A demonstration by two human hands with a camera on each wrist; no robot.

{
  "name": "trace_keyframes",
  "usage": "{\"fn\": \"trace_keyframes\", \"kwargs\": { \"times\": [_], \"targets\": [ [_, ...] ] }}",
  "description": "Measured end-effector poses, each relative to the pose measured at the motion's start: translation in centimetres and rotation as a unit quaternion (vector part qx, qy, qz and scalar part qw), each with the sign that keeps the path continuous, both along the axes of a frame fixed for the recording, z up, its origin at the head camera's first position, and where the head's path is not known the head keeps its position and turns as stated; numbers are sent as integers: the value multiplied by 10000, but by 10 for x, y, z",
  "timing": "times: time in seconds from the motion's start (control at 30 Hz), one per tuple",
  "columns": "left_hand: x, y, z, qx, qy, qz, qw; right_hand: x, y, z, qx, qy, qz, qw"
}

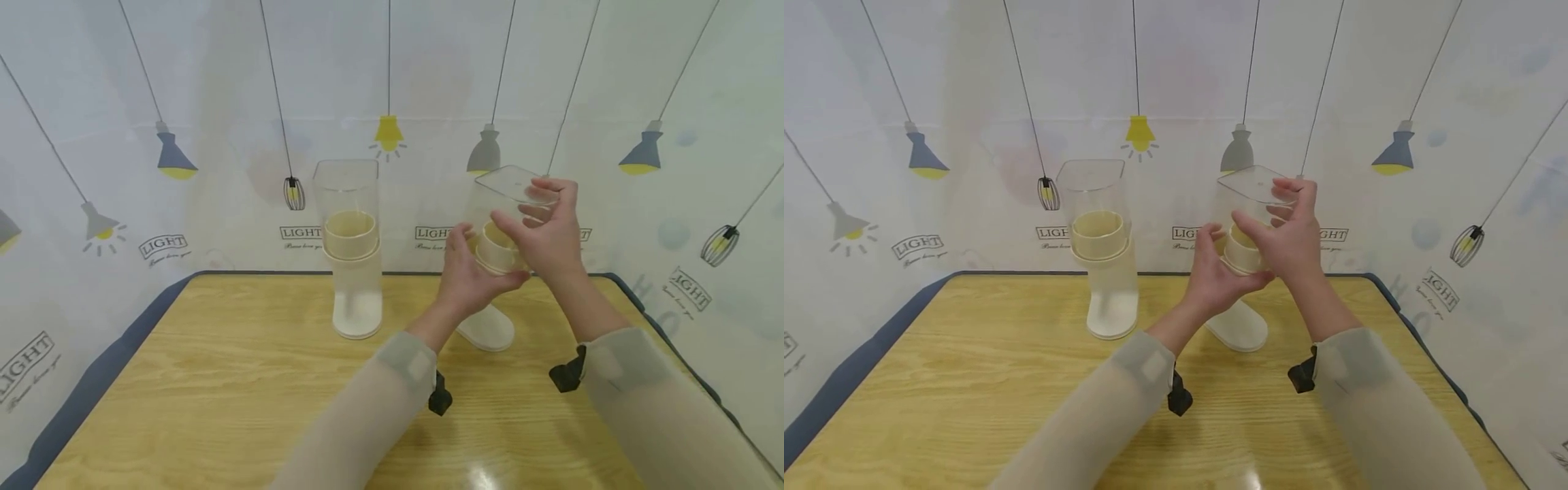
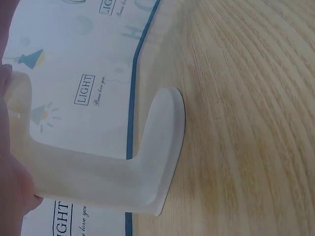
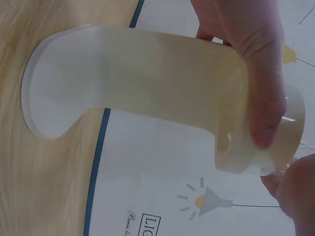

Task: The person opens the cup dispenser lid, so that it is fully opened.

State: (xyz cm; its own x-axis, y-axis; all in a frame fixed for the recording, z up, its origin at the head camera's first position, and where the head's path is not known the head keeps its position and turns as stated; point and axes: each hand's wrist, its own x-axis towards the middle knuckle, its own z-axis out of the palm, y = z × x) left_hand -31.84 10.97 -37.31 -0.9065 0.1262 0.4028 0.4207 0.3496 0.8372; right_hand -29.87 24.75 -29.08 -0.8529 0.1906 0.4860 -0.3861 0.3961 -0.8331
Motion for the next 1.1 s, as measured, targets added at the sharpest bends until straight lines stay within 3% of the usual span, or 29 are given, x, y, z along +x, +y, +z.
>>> {"fn": "trace_keyframes", "kwargs": {
  "times": [0.3,0.57,0.87,1.1],
  "targets": [
    [2,0,2,-242,0,70,9997,2,-2,2,-462,-140,-127,9988],
    [0,-5,6,-209,-163,-76,9996,1,-9,1,21,140,-271,9995],
    [0,-6,4,-295,-186,-176,9992,4,-8,2,-250,-86,-327,9991],
    [-2,-7,5,-309,-135,-196,9992,3,-10,4,-133,-60,-393,9991]
  ]
}}
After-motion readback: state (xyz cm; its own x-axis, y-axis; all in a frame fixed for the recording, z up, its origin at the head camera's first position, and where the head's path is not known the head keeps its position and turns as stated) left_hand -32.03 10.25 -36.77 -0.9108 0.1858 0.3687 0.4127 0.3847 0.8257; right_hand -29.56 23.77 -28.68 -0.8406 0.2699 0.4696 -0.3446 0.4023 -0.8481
